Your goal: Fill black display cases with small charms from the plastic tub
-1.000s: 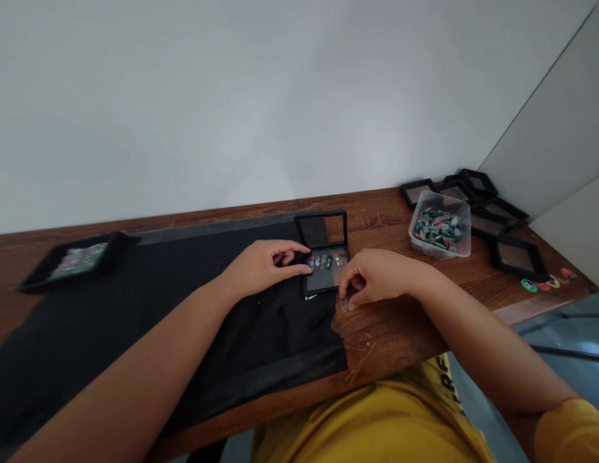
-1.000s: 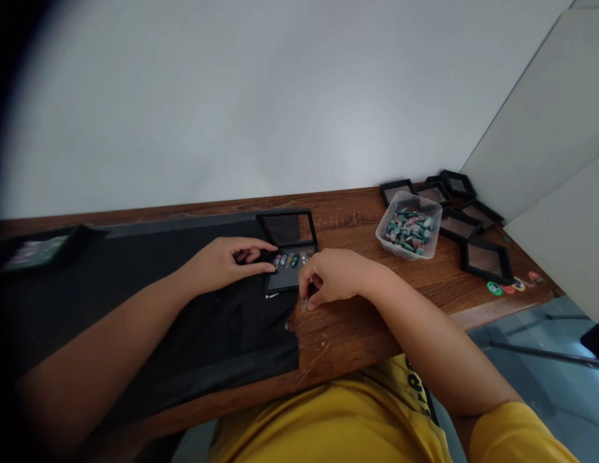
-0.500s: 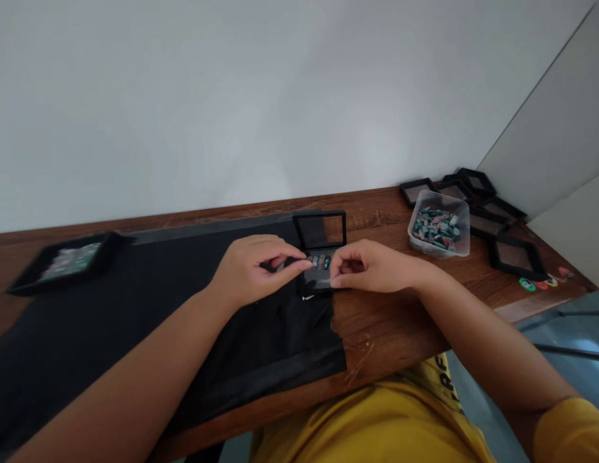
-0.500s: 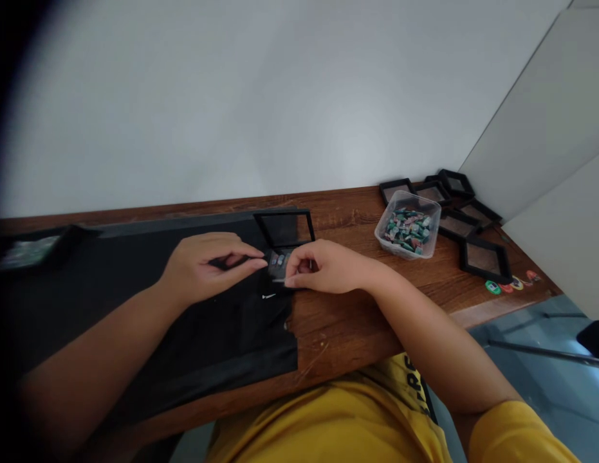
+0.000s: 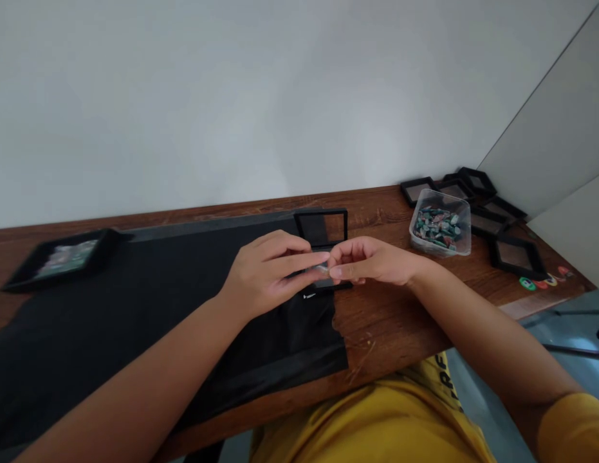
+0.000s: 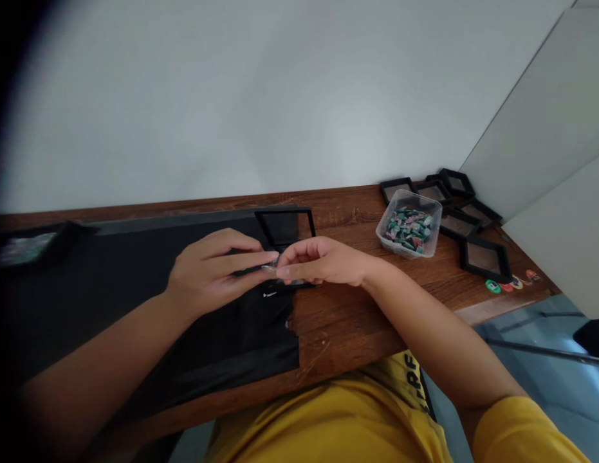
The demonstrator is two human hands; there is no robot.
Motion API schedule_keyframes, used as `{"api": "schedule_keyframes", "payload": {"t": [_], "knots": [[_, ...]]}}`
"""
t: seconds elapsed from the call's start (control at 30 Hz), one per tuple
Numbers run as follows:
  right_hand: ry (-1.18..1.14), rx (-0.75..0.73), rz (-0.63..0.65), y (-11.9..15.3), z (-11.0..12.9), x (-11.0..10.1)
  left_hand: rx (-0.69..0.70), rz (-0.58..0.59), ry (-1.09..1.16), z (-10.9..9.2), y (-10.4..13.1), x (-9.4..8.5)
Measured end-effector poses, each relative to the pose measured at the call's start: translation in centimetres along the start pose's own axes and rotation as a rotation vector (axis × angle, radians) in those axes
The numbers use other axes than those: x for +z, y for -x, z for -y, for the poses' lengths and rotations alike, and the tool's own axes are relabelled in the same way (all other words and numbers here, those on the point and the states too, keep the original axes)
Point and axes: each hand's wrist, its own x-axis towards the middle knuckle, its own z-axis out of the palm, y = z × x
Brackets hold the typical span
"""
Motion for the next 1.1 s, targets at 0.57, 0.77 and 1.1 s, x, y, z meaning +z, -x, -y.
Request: {"api": "schedule_keyframes", "payload": {"t": [0.57, 0.77, 1.1], "knots": [[-0.130, 0.020, -0.057, -0.4, -0.6, 0.1, 0.049, -0.143, 0.167, -0.6, -0.5, 0.4], [-0.099, 0.022, -0.091, -0.4, -0.6, 0.0, -0.111, -0.168, 0.318, -0.8, -0.2, 0.5], [-0.093, 0.021, -0.185, -0.5, -0.5, 0.5, -0.197, -0.145, 0.372, -1.0, -0.2, 0.7]]}}
